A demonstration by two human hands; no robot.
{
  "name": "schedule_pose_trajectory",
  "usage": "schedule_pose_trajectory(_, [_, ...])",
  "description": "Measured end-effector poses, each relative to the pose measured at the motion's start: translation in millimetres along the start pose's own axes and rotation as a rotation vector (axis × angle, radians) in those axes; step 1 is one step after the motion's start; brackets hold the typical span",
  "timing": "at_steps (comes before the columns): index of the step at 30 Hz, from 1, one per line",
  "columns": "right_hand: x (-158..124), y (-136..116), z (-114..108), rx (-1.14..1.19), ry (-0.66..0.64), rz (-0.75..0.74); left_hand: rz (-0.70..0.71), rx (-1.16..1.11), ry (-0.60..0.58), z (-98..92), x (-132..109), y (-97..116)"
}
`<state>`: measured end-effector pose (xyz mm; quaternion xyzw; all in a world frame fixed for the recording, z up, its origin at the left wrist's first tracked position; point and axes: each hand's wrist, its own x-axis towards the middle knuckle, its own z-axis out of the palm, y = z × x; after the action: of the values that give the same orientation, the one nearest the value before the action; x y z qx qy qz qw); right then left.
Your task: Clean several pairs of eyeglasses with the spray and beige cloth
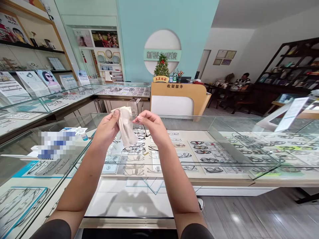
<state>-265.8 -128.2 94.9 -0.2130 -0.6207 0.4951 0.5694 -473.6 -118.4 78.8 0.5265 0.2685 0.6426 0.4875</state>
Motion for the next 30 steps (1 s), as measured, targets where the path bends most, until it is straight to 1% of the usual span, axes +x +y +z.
schedule_pose_trajectory(4, [1.5, 7.0, 4.8, -0.025, -0.087, 0.057, 0.012, -0.072, -0.074, 5.9, -4.9, 6.4])
schedule_pose_trajectory(7, [3.2, 12.2, 8.1, -0.005, -0.125, 0.089, 0.006, -0.099, -0.093, 9.8, -8.1, 8.6])
schedule_pose_trajectory(15, [4.5, 12.0, 9.2, 0.052, -0.091, 0.096, -0.052, -0.069, -0.214, 7.3, -4.6, 7.5])
schedule_pose_trajectory(17, [4.2, 11.0, 9.9, 0.047, -0.093, 0.089, -0.044, -0.059, -0.194, 7.7, -4.5, 5.4])
schedule_pose_trajectory(20, [3.7, 10.5, 11.6, 0.029, -0.088, 0.075, -0.006, -0.040, -0.126, 8.9, -5.6, 2.0])
schedule_pose_trajectory(22, [3.7, 10.9, 12.2, 0.023, -0.090, 0.076, 0.006, -0.033, -0.100, 10.1, -6.9, 1.2])
schedule_pose_trajectory(30, [4.4, 13.6, 11.0, 0.041, -0.086, 0.104, -0.037, -0.052, -0.090, 17.8, -10.8, 8.4])
